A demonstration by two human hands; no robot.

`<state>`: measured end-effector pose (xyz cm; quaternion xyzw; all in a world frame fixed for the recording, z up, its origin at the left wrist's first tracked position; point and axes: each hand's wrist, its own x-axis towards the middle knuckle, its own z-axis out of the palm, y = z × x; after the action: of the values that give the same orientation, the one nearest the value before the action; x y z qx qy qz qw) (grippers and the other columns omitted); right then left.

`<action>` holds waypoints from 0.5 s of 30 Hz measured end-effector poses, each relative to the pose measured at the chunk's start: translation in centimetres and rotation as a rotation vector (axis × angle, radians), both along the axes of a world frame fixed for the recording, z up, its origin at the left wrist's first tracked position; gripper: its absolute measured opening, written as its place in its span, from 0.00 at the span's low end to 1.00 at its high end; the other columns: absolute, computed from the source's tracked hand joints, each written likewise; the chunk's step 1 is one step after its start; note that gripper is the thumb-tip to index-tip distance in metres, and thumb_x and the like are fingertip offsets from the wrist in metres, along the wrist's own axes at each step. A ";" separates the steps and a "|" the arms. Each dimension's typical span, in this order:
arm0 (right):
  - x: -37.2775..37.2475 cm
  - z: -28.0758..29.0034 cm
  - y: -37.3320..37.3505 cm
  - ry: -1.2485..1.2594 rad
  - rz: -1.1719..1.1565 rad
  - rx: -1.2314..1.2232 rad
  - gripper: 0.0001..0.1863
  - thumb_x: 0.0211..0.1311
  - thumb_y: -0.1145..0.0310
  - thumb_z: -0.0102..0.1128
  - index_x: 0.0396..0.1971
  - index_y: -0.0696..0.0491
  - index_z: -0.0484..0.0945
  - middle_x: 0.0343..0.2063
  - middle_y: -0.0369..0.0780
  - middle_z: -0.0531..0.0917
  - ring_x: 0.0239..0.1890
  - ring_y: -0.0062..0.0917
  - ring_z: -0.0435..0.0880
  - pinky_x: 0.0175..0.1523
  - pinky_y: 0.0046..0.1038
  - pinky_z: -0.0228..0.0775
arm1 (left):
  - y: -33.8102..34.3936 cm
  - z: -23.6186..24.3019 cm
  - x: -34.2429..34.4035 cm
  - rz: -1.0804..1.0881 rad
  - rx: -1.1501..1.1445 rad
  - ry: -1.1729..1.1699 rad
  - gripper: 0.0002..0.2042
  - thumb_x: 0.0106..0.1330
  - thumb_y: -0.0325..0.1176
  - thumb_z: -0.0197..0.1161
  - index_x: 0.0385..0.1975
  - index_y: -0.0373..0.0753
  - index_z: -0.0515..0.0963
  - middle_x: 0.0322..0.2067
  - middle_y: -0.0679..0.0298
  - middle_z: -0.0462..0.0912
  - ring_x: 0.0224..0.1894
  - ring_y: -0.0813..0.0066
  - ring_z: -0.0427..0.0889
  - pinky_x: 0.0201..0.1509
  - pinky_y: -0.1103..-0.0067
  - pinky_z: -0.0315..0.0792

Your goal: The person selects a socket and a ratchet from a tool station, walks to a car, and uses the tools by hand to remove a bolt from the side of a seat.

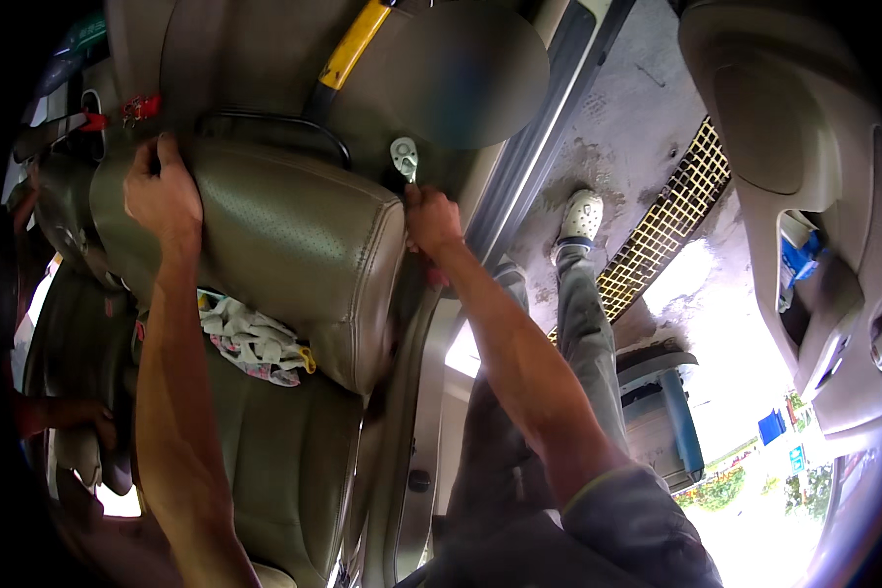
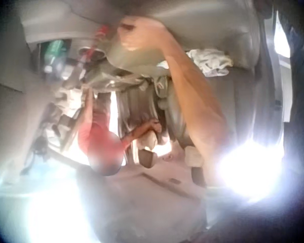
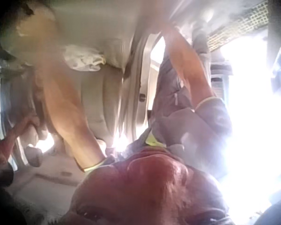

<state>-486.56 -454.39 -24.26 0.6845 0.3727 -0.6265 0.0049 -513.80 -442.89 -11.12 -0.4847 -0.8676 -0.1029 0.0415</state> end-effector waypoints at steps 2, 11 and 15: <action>-0.1 -0.6 -0.5 -0.066 0.089 0.067 0.23 0.72 0.53 0.43 0.37 0.59 0.78 0.25 0.52 0.84 0.30 0.45 0.85 0.42 0.43 0.77 | -0.1 -0.1 -0.3 -0.014 0.010 0.024 0.16 0.61 0.45 0.58 0.32 0.39 0.85 0.32 0.57 0.85 0.38 0.55 0.81 0.47 0.66 0.71; 1.1 2.2 3.9 -0.244 0.162 0.354 0.20 0.69 0.53 0.48 0.36 0.57 0.77 0.31 0.58 0.82 0.39 0.56 0.81 0.47 0.52 0.72 | -0.5 0.6 0.3 -0.006 0.007 0.022 0.13 0.62 0.42 0.58 0.34 0.41 0.84 0.38 0.61 0.85 0.49 0.61 0.77 0.59 0.67 0.62; 1.1 0.9 9.5 -0.265 0.525 0.482 0.15 0.66 0.59 0.50 0.41 0.55 0.75 0.34 0.54 0.84 0.40 0.52 0.83 0.46 0.49 0.75 | -0.7 0.8 0.3 0.031 -0.010 -0.007 0.13 0.64 0.42 0.58 0.37 0.41 0.84 0.42 0.62 0.84 0.52 0.61 0.75 0.62 0.68 0.60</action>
<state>-485.43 -444.87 -23.37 0.6221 0.6684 -0.4044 0.0524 -513.49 -443.58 -10.28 -0.4710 -0.8757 -0.0995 0.0378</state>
